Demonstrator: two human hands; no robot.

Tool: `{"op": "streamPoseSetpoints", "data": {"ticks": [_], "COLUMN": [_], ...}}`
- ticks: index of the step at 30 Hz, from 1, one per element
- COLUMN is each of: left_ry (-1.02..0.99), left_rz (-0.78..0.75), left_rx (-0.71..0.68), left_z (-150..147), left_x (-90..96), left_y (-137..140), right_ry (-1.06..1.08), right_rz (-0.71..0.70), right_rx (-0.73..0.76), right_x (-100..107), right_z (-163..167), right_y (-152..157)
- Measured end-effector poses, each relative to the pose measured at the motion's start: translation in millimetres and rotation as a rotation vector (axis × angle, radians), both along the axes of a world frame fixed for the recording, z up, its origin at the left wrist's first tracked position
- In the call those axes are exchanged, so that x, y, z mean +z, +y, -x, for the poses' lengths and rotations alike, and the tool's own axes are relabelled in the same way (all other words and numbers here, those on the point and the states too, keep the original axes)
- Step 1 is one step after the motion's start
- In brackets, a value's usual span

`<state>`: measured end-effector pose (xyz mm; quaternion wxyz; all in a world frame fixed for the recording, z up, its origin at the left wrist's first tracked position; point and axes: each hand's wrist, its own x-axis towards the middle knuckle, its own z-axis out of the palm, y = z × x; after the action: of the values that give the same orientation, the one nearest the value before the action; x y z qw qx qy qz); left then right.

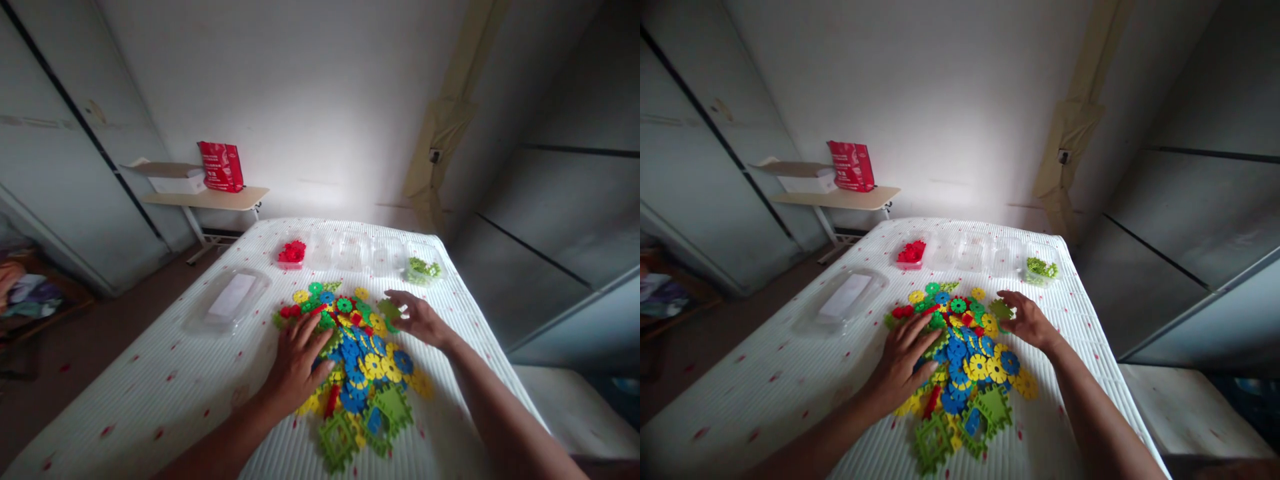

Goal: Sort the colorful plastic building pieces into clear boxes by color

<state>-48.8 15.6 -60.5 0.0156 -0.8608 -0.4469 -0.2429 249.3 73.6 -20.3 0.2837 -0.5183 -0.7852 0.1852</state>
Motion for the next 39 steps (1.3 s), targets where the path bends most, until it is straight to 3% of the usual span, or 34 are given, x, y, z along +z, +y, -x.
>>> {"op": "streamPoseSetpoints", "data": {"ticks": [4,7,11,15,21,32,39], "left_ry": [-0.032,-0.024,0.018,0.18,0.256,0.098,0.085], "left_rz": [-0.076,-0.076,-0.042,-0.019,0.03,-0.051,-0.06], "left_rx": [0.027,-0.135,-0.458,-0.602,-0.505,-0.219,-0.21], "left_z": [2,8,9,-1,-17,-35,-35], "left_x": [8.3,22.0,35.1,31.4,22.6,12.4,14.3], "left_y": [2,-12,-41,-59,-54,-14,-6], "right_ry": [-0.009,-0.09,-0.241,-0.361,-0.401,-0.312,-0.152], "right_rz": [0.034,0.032,-0.123,-0.164,-0.203,-0.289,-0.271], "right_rx": [0.197,0.287,0.265,0.254,0.171,0.018,-0.021], "right_x": [32,40,22,-8,-32,-15,-24], "right_z": [14,19,13,14,23,15,-15], "right_y": [-38,-78,-124,-142,-134,-74,-46]}}
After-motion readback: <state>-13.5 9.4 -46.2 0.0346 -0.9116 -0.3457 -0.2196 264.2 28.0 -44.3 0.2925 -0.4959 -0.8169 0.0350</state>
